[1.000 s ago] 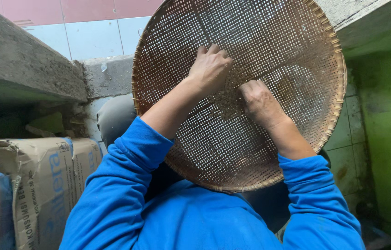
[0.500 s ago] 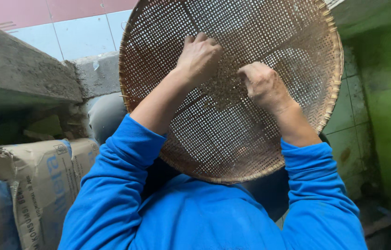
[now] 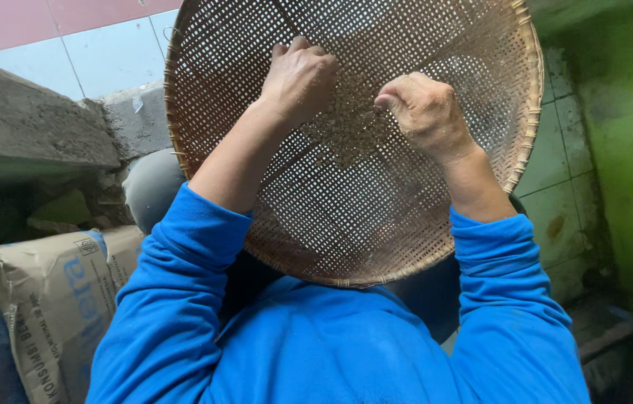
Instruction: The person sifts and sorts grains on a large woven tray by hand, picking out debris, shaking the tray to separate particles, and transferring the sorted material into a plastic bag.
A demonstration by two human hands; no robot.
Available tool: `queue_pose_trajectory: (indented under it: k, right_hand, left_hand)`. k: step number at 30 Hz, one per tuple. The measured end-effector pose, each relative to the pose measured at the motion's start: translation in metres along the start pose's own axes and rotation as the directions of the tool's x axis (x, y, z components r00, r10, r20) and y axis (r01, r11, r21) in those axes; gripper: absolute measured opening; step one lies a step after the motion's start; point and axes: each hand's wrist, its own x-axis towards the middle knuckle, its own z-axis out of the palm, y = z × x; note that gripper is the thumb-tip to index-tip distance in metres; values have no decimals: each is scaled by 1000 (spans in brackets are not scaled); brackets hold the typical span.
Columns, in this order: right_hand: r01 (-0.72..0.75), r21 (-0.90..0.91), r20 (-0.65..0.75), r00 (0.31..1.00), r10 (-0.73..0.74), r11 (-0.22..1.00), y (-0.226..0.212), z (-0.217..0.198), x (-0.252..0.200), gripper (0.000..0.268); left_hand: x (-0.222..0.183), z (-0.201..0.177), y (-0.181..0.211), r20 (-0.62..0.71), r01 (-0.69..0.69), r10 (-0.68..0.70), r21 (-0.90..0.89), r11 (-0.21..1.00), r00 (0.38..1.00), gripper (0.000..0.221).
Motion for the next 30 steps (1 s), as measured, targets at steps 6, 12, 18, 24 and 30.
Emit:
queue_pose_trajectory:
  k: [6,12,18,24,30]
  right_hand:
    - [67,48,-38,997,-65,997,-3,-2,-2,7]
    - [-36,18,-32,999,37,999,-1,1,-4,3]
    - [-4,-23,-88,996,2,1000,-4,-3,-3,6]
    - [75,-59,-46,996,-78,995,-4,-5,-1,6]
    - [-59,-8,-111,992,57,998,-14,-2,-1,8]
  left_hand:
    - [-1,3,-4,-28,-24,24,-14,1000,999,11]
    - [-1,6,-5,-59,-48,48,2,999,997,12]
    - [0,6,-9,-107,-56,49,-65,996,993,10]
    - [-1,5,-12,-130,-87,80,-47,995,988,9]
    - [0,7,-3,-178,-91,90,1,996,980,8]
